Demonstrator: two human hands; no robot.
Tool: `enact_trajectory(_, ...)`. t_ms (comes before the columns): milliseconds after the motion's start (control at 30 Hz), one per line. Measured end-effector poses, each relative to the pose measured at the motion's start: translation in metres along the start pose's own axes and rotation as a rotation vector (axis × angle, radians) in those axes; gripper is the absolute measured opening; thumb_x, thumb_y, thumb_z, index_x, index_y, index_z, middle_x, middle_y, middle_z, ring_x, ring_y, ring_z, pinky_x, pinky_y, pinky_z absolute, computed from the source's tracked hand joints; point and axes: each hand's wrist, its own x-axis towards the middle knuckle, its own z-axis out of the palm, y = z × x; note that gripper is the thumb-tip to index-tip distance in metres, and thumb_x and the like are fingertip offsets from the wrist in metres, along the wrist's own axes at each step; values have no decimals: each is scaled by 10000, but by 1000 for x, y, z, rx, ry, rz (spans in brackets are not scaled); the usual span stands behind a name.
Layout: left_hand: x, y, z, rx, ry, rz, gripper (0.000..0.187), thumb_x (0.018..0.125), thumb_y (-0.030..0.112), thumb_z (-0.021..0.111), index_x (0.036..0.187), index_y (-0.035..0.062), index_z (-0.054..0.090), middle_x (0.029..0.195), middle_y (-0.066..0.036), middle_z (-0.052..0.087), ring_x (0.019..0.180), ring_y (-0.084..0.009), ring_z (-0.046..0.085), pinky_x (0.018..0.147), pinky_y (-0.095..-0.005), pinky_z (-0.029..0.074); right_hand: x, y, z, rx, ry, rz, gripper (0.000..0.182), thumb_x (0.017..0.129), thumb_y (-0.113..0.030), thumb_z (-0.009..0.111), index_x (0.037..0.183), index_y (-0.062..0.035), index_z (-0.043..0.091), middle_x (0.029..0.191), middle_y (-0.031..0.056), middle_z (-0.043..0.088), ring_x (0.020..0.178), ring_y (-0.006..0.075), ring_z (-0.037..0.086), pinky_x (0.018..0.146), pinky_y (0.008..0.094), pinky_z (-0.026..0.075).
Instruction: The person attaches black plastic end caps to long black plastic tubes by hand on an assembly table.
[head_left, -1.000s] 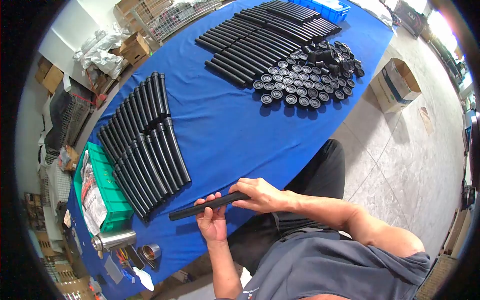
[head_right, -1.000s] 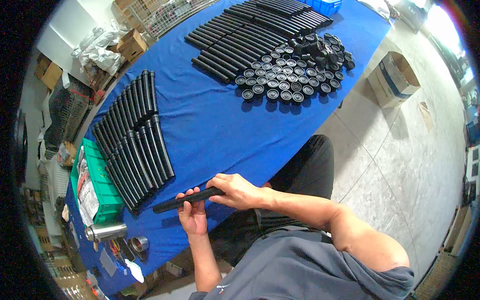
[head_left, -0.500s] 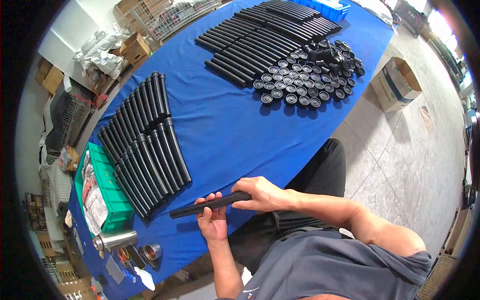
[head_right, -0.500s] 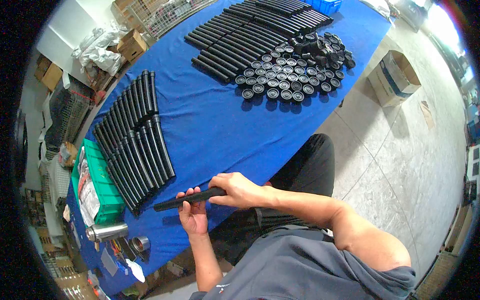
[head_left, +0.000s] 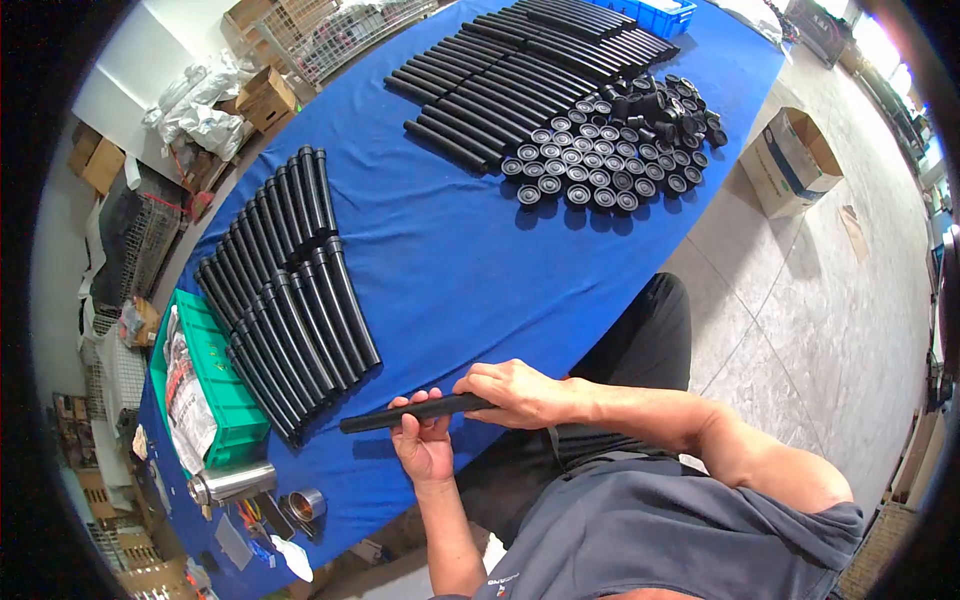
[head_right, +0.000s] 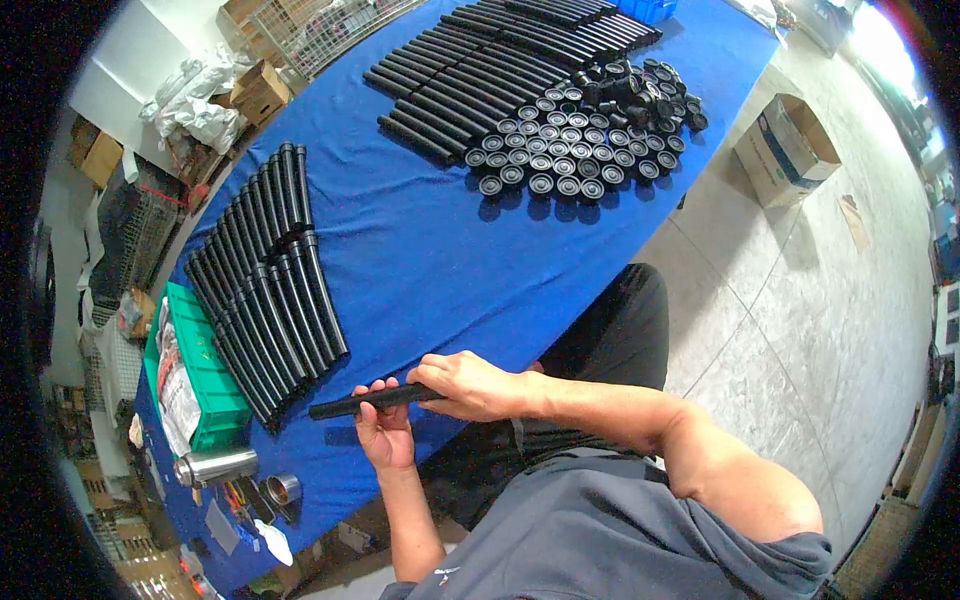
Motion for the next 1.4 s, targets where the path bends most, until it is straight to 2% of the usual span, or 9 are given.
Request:
enact_trajectory(533,1,-2,2,53,3,23,307,986,101,689,1286,71,633,1275,-206,697,1242,-384,651,1053,-560,566,-1,2,5,-158,16,-2,320,881,-127,729,1146,-20,585,923,158,600,799,376,675,639,493,548)
enact_trajectory(633,0,-1,3,59,-28,33,330,979,128,707,1292,79,617,1288,-207,688,1248,-389,645,1055,-562,562,1,3,2,-43,66,-17,361,883,-160,773,1159,-3,601,918,162,634,773,338,686,614,434,553)
enact_trajectory(767,-2,-3,16,48,4,25,325,958,123,738,1252,73,610,1273,-223,687,1219,-401,660,996,-600,586,6,-10,-21,315,-281,623,481,890,-281,801,1224,1,600,969,164,656,791,336,693,664,408,564)
enact_trajectory(867,-1,-2,8,32,-3,9,319,955,118,740,1244,73,613,1276,-216,689,1237,-402,648,993,-608,585,-8,6,2,-35,71,58,489,887,-279,803,1232,-2,594,995,165,651,815,347,694,681,414,567)
enact_trajectory(900,0,-1,4,4,-7,-3,321,955,117,739,1247,74,613,1277,-216,689,1241,-402,645,999,-611,581,-7,6,2,-76,31,-27,496,884,-275,805,1236,-1,587,1019,170,649,832,350,691,693,416,567)
enact_trajectory(1000,-1,-1,-1,-50,-21,-25,321,959,118,735,1254,78,615,1280,-217,689,1252,-404,638,1015,-616,569,-4,-2,0,-79,-31,27,473,881,-241,804,1229,-5,588,1006,166,643,841,358,687,708,427,567)
enact_trajectory(1100,-2,-1,2,-31,-24,-16,308,969,125,725,1255,79,618,1282,-219,688,1254,-404,637,1028,-620,559,5,-17,-17,240,-168,432,442,876,-209,803,1214,-13,596,980,164,644,834,364,681,714,443,568)
enact_trajectory(1233,-2,-2,5,-18,-5,-5,300,975,130,719,1253,77,621,1283,-222,687,1253,-405,638,1032,-618,556,-2,-4,-4,-25,47,39,404,874,-180,802,1203,-28,623,953,164,660,804,366,681,680,457,566)
enact_trajectory(1400,-1,-3,9,7,17,3,280,965,124,729,1218,68,623,1235,-226,698,1230,-418,649,985,-609,590,-3,-2,-1,-32,11,62,384,874,-111,784,1213,-27,624,969,172,659,808,373,682,674,453,565)
